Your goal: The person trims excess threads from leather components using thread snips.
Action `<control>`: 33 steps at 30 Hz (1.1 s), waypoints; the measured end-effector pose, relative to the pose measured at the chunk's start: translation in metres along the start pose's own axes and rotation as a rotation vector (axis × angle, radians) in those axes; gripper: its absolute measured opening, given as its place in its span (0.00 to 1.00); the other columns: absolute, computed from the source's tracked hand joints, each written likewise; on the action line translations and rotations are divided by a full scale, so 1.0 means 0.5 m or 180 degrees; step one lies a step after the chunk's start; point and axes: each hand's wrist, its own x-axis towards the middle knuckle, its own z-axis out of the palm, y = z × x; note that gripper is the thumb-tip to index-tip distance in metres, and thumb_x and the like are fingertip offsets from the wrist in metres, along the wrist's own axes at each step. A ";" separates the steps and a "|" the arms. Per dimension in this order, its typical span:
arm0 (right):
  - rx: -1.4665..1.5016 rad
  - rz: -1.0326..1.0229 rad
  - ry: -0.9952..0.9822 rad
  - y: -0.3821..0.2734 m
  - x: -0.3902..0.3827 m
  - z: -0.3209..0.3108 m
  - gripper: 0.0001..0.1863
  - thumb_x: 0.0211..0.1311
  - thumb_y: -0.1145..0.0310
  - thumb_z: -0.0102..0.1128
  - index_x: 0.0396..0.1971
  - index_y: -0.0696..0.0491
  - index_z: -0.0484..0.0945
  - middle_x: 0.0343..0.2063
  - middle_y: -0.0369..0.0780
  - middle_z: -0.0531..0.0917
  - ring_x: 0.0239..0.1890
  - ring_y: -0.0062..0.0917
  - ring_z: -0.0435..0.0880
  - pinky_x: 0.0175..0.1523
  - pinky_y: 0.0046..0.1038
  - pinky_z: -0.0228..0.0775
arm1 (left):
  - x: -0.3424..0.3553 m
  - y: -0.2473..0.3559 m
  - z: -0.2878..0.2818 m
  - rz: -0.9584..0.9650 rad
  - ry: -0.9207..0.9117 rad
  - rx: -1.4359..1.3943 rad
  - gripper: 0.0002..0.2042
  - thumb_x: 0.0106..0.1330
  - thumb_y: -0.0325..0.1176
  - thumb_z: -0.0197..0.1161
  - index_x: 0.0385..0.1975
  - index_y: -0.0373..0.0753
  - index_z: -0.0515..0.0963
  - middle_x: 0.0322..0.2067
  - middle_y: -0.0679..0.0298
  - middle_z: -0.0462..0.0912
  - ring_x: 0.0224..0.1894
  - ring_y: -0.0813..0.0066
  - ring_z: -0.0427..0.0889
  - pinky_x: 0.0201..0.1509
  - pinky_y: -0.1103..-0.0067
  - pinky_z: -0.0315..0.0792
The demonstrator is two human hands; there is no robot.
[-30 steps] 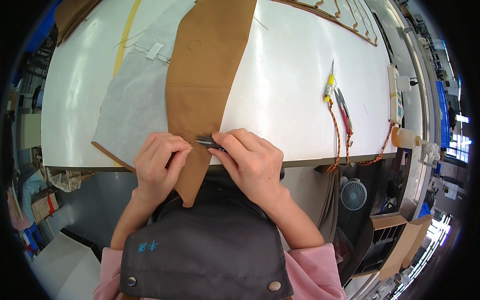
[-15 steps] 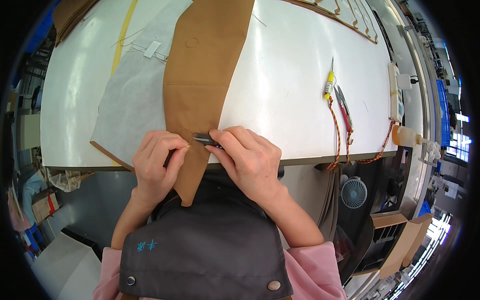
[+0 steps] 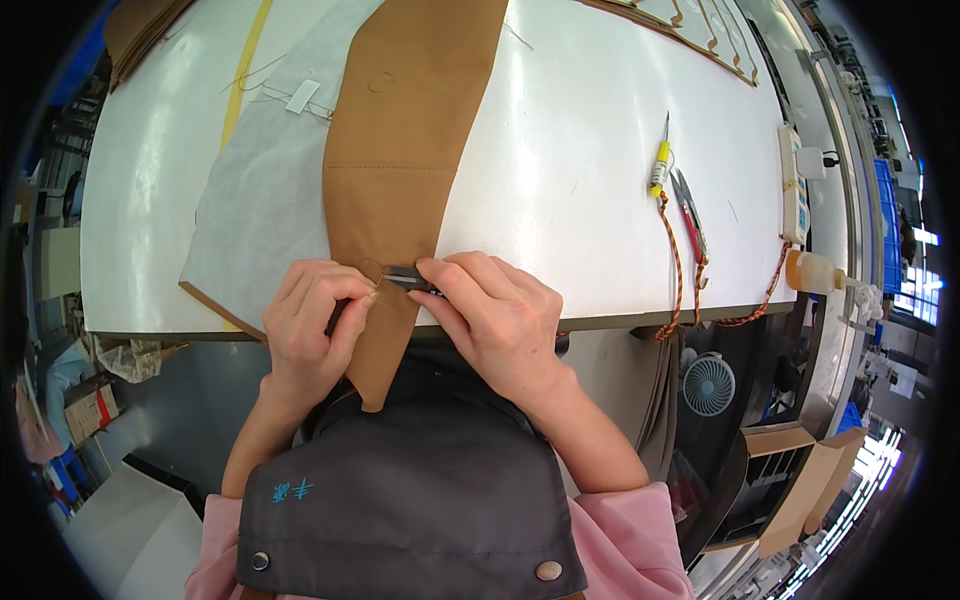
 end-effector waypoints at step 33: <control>0.1996 0.1782 0.0470 0.013 -0.013 -0.027 0.13 0.54 0.73 0.73 0.36 0.56 0.77 0.28 0.32 0.80 0.28 0.11 0.74 0.33 0.15 0.67 | 0.038 -0.074 -0.158 -0.1037 0.1089 0.1397 0.23 0.59 0.23 0.66 0.56 0.38 0.71 0.58 0.59 0.73 0.54 0.70 0.75 0.50 0.75 0.71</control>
